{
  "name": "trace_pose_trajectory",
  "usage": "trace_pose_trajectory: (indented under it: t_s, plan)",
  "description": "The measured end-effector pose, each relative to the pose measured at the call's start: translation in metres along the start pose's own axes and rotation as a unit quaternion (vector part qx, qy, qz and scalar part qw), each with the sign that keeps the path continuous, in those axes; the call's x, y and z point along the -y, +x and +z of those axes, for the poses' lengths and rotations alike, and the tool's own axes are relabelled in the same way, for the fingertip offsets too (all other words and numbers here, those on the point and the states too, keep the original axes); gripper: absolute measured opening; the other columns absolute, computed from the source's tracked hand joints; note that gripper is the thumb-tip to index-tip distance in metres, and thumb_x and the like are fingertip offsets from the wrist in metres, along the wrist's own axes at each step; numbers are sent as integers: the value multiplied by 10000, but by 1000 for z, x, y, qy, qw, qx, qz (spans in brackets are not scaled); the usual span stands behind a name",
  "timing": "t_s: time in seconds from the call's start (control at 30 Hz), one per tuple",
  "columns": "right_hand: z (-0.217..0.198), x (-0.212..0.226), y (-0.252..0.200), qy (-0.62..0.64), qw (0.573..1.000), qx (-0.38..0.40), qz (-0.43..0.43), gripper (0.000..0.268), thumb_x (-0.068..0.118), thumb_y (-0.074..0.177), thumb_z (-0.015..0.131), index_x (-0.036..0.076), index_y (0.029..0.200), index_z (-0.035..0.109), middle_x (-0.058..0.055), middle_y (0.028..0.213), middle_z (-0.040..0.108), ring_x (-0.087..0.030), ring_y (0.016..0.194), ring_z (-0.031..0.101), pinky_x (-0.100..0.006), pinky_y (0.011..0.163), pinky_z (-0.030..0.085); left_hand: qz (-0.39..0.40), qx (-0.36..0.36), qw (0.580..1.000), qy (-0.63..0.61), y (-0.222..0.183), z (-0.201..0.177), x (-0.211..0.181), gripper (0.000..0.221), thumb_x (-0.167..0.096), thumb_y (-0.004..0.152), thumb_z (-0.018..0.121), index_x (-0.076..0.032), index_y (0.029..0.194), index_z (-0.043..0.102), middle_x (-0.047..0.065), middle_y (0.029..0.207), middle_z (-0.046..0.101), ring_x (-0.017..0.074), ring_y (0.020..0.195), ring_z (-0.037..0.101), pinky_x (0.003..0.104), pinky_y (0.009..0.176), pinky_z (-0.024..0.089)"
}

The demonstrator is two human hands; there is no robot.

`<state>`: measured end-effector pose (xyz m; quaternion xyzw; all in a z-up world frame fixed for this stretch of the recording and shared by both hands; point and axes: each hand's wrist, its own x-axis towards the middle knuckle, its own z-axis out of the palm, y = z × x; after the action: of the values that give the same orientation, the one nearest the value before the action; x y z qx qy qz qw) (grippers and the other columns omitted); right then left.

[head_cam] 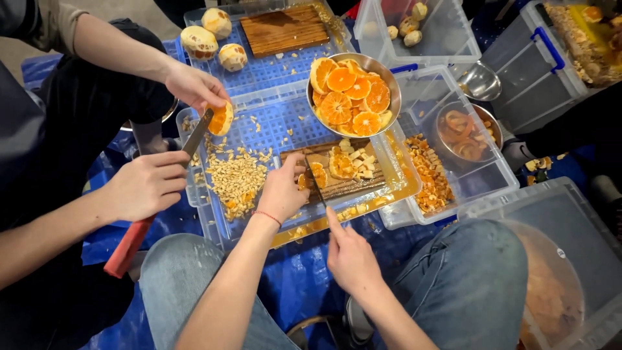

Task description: Workers are manually peeling oranges and slicing them into thin rounds on cutting boards.

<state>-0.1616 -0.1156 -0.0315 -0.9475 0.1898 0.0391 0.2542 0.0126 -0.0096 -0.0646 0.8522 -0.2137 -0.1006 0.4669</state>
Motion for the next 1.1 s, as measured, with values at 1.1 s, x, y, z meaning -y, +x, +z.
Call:
trace_pose_trajectory:
  t_s: [1.1]
  plan:
    - [-23, -11, -2, 195, 975, 78, 72, 613, 141, 958, 514, 305, 1548, 484, -24, 731, 759, -112, 542, 601, -254, 508, 471, -14, -213, 976, -36, -5, -65, -15, 549, -98, 784, 776, -43, 1293, 578, 133, 1097, 723, 165, 744, 717, 303, 675, 585]
